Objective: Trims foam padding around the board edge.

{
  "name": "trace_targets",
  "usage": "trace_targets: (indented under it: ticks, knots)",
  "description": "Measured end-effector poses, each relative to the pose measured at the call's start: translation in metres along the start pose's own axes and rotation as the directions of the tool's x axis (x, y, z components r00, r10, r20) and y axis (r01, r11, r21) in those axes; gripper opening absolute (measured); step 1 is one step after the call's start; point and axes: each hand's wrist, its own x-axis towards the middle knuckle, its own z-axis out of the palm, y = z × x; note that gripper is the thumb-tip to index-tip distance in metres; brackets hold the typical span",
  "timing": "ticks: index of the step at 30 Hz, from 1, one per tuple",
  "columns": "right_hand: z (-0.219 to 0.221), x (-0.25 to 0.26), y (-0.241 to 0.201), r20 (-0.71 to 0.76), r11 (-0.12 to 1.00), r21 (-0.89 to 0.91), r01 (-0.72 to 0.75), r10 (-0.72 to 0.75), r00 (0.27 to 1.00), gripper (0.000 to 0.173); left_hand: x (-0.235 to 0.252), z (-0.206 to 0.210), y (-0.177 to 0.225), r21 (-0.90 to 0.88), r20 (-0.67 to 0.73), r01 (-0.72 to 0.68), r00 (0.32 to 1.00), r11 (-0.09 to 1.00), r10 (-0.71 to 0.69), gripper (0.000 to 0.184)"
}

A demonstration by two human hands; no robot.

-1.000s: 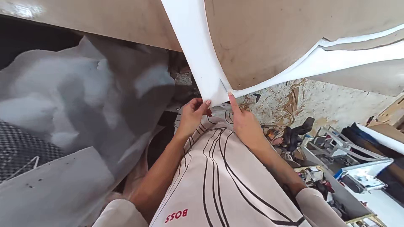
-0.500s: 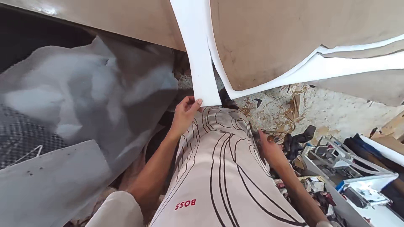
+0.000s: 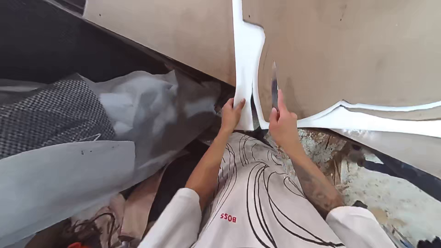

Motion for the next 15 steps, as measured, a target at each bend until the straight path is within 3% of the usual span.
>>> trace_targets:
  ticks: [3, 6, 15]
  knots:
    - [0.009, 0.058, -0.025, 0.09, 0.98, 0.058, -0.19, 0.184, 0.979, 0.065, 0.018, -0.022, -0.02, 0.024, 0.068, -0.074, 0.995, 0.997, 0.072, 0.048]
    - [0.028, 0.095, -0.053, 0.07, 0.965, 0.064, -0.256, 0.252, 0.965, 0.068, 0.035, -0.041, -0.021, 0.003, 0.145, -0.101, 0.984, 0.995, 0.099, 0.042]
    - [0.075, 0.138, -0.099, -0.023, 0.909, -0.088, -0.408, 0.407, 0.913, 0.07, 0.049, -0.07, -0.012, -0.124, 0.376, -0.023, 0.924, 0.992, 0.068, 0.038]
